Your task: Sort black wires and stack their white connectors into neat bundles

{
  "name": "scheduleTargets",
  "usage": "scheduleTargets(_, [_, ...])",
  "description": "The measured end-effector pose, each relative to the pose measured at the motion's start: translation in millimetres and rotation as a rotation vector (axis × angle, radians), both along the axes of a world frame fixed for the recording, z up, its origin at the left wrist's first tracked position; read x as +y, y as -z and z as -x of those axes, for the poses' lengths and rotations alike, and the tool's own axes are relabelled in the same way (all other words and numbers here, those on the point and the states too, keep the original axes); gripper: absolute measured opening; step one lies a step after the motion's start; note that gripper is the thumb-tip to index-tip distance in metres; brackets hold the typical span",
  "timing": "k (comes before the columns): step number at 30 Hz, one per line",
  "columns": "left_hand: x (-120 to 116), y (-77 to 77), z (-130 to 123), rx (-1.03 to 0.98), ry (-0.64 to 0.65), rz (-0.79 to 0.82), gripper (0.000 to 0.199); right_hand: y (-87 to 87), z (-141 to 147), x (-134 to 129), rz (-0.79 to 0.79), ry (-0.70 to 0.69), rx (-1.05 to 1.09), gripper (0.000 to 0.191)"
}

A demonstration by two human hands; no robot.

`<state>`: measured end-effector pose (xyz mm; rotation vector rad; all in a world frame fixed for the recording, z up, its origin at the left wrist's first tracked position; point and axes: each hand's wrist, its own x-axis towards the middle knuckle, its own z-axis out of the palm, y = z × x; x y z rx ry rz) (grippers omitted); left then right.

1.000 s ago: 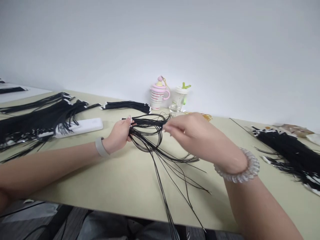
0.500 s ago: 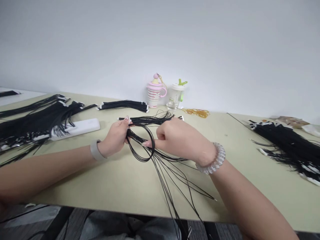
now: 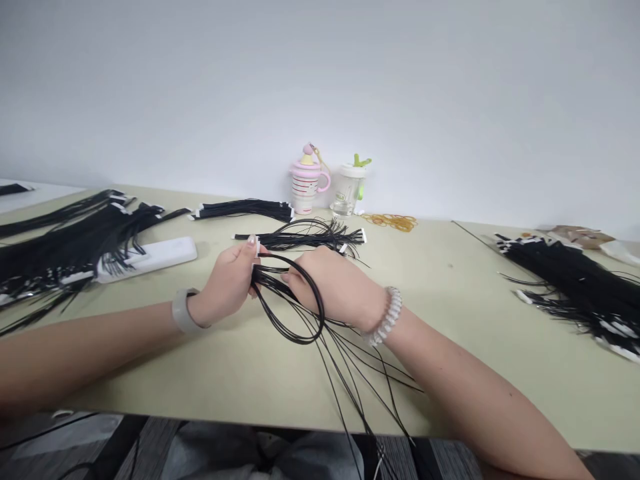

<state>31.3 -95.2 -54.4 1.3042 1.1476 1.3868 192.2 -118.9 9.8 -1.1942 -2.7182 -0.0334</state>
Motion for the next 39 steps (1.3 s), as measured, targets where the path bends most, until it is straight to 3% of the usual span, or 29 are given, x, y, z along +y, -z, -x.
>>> scheduleTargets(5, [-8.8, 1.5, 1.2, 0.07, 0.047, -0.06, 0.039, 6.6, 0.4, 7.9, 0.078, -0.196, 0.165, 0.031])
scheduleTargets(14, [-18.3, -3.5, 1.6, 0.096, 0.07, -0.093, 0.038, 8.9, 2.6, 6.7, 0.161, -0.233, 0.228, 0.037])
scheduleTargets(19, [-21.9, -5.1, 1.2, 0.101, 0.069, -0.086, 0.039, 5.5, 0.9, 4.9, 0.381, -0.245, 0.281, 0.04])
scheduleTargets(26, [-24.6, -4.5, 1.1, 0.133, 0.054, -0.108, 0.038, 8.5, 2.3, 3.2, 0.327, -0.191, 0.234, 0.042])
scheduleTargets(31, [-24.2, -2.3, 1.5, 0.158, 0.066, -0.125, 0.038, 10.3, 4.5, 3.7, 0.197, -0.236, 0.216, 0.035])
scheduleTargets(39, [-25.8, -0.4, 1.8, 0.141, 0.083, -0.121, 0.037, 11.4, 0.8, 8.0, 0.316, -0.254, 0.224, 0.04])
